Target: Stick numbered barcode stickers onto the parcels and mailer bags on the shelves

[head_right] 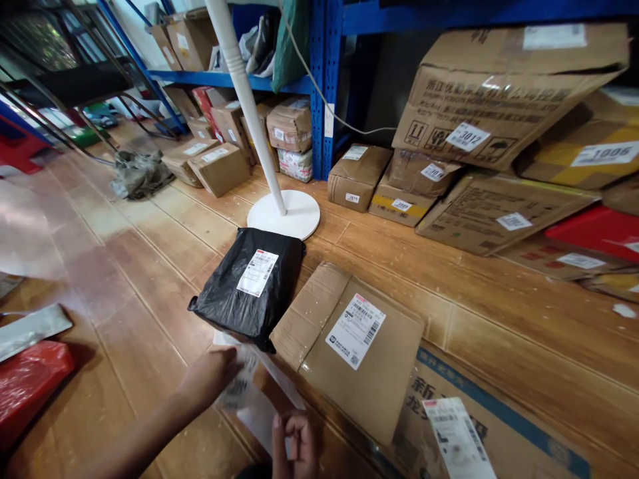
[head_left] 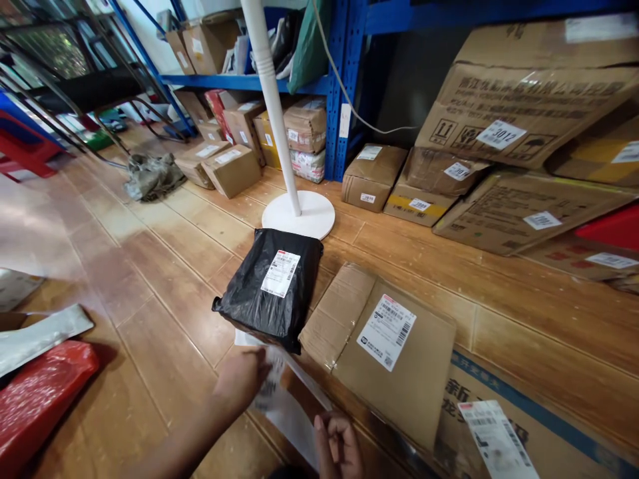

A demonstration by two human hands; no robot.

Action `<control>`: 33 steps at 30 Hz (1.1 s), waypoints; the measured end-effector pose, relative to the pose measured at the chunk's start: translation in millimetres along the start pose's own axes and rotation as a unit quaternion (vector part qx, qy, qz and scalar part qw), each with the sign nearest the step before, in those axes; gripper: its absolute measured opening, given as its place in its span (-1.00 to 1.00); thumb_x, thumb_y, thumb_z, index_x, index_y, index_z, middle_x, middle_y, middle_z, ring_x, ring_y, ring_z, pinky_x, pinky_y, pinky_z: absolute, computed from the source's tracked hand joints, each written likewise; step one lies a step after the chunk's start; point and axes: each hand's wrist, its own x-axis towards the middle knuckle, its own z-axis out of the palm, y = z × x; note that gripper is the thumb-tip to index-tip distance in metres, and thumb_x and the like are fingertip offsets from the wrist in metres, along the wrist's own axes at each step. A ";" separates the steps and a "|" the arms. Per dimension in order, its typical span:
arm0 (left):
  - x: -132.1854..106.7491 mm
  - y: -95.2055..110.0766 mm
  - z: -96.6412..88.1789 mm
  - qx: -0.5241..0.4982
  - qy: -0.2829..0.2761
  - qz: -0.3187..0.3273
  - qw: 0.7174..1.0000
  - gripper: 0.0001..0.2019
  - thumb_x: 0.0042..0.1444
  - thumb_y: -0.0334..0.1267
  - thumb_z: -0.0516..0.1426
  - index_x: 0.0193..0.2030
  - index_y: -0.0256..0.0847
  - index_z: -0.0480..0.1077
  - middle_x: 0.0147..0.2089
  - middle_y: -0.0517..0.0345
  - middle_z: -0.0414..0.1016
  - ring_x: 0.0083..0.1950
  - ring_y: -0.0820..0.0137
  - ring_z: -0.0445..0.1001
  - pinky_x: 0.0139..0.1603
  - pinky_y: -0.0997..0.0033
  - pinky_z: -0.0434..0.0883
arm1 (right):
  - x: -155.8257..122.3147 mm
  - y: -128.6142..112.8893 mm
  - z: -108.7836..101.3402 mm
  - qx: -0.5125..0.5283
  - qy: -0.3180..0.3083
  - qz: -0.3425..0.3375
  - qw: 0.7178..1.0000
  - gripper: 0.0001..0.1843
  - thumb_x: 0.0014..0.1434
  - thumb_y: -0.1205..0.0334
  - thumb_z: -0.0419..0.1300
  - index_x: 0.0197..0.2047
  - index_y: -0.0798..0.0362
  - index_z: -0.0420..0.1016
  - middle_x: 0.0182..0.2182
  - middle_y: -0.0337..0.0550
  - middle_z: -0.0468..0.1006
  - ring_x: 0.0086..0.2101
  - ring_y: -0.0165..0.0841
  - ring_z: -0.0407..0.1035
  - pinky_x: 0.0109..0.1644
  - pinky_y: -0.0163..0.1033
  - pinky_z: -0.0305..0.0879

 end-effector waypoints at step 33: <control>-15.2 2.4 63.6 -0.496 -0.107 0.030 0.861 -0.64 -0.18 0.00 0.28 -0.38 -0.30 0.51 -0.43 0.14 0.52 -0.39 0.42 0.43 -0.30 0.44 0.37 | 38.2 -11.9 4.9 -0.122 -0.173 0.059 0.975 -0.58 -0.05 -0.17 0.19 -0.44 0.07 0.41 -0.58 -0.22 0.44 -0.48 -0.33 0.34 -0.41 -0.32 0.33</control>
